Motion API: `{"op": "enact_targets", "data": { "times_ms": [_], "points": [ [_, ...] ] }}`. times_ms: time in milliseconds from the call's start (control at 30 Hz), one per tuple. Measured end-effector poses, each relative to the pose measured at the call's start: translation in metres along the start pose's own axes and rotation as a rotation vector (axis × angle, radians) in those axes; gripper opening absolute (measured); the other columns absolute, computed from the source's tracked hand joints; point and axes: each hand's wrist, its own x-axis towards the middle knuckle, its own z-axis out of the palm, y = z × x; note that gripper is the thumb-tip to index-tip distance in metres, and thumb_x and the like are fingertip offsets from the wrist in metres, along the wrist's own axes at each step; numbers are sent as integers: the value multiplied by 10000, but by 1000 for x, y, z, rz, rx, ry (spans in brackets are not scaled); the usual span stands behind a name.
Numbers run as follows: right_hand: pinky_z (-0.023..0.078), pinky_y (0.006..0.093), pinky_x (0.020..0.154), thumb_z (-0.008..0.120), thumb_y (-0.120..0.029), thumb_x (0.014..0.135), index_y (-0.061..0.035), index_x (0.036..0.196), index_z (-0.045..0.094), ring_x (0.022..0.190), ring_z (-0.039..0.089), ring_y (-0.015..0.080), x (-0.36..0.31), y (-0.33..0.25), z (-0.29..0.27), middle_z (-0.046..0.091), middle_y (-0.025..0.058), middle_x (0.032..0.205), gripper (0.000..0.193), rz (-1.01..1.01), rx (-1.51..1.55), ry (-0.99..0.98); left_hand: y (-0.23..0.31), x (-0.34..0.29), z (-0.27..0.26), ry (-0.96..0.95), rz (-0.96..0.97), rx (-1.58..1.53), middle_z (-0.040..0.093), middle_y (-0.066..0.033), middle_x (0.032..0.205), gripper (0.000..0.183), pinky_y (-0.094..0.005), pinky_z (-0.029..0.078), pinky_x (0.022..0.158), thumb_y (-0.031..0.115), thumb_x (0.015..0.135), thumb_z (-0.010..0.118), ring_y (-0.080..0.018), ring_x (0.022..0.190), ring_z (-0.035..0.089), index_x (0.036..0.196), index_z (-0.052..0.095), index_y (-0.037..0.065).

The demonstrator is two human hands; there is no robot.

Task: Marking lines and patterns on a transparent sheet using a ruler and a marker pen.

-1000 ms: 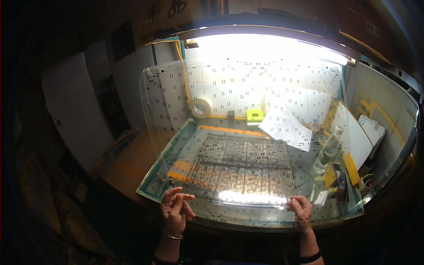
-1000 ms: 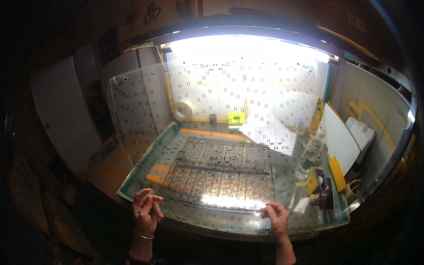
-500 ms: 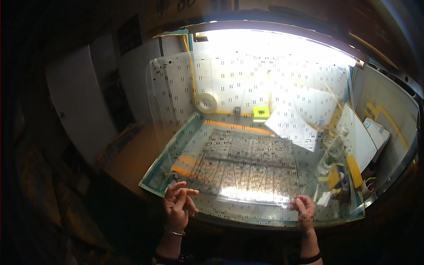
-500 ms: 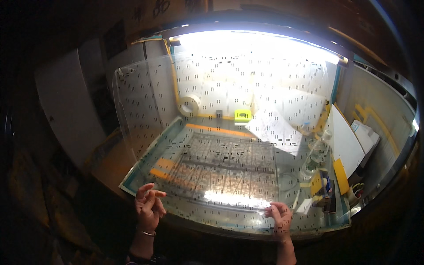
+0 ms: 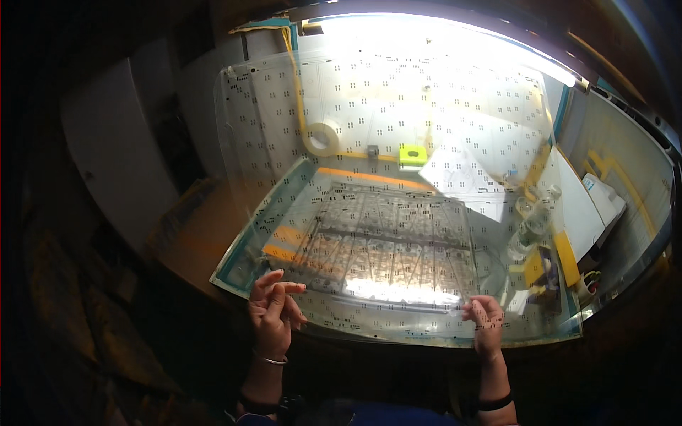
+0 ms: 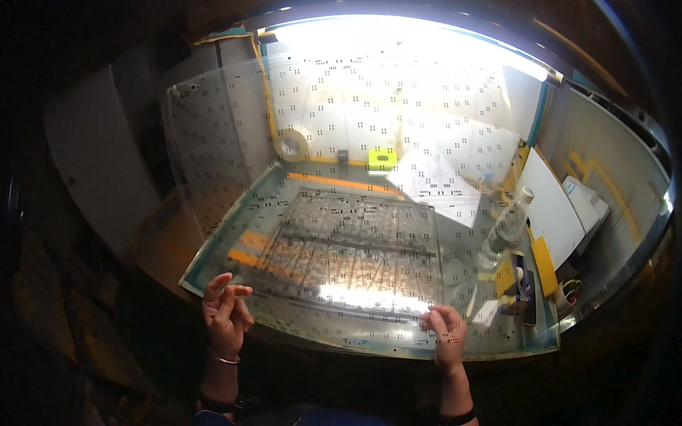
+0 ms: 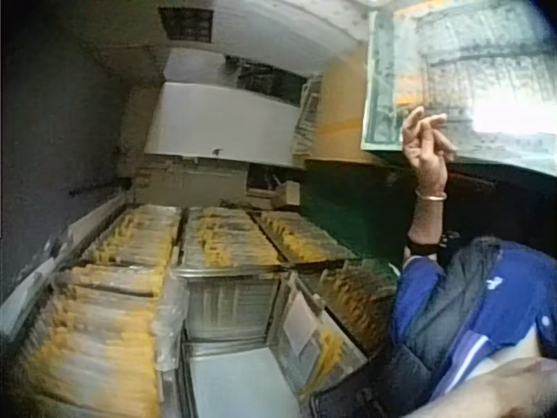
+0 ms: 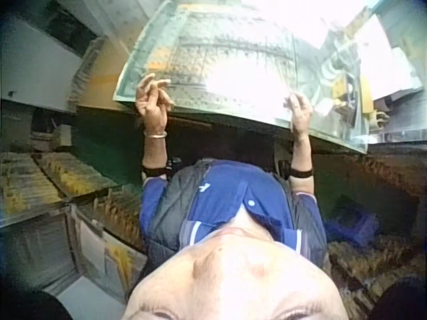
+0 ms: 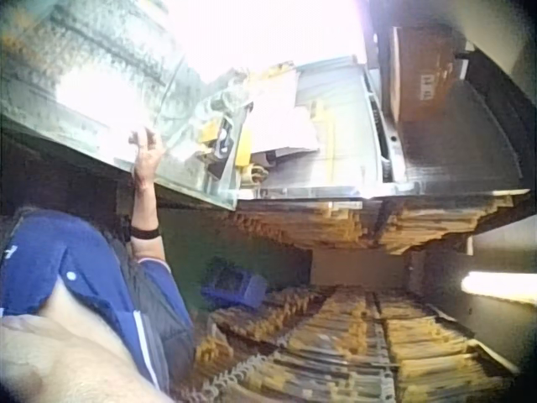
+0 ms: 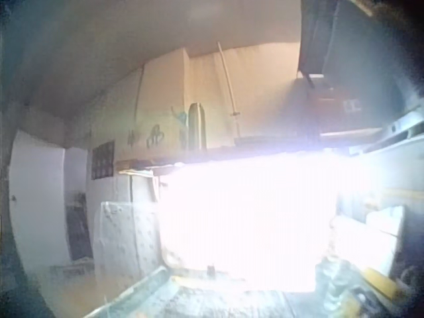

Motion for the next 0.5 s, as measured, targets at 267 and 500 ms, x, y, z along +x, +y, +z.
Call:
{"op": "enact_targets", "data": {
  "times_ms": [267, 500],
  "points": [
    [516, 274, 697, 613, -61, 967, 12, 1064, 624, 730, 622, 136, -1, 0, 2, 697, 102, 867, 123, -19, 7, -19, -4, 2, -4, 3, 4, -12, 724, -143, 963, 245, -208, 453, 413, 131, 1035, 511, -90, 492, 589, 1270, 556, 77],
    [530, 277, 716, 602, -67, 970, 16, 1070, 620, 745, 640, 142, 0, 7, -4, 700, 110, 877, 131, -16, -56, -42, -3, 1, -5, 38, -45, 17, 716, -182, 975, 236, -223, 459, 435, 125, 1042, 483, -116, 485, 583, 1263, 537, 65]
  ]
}}
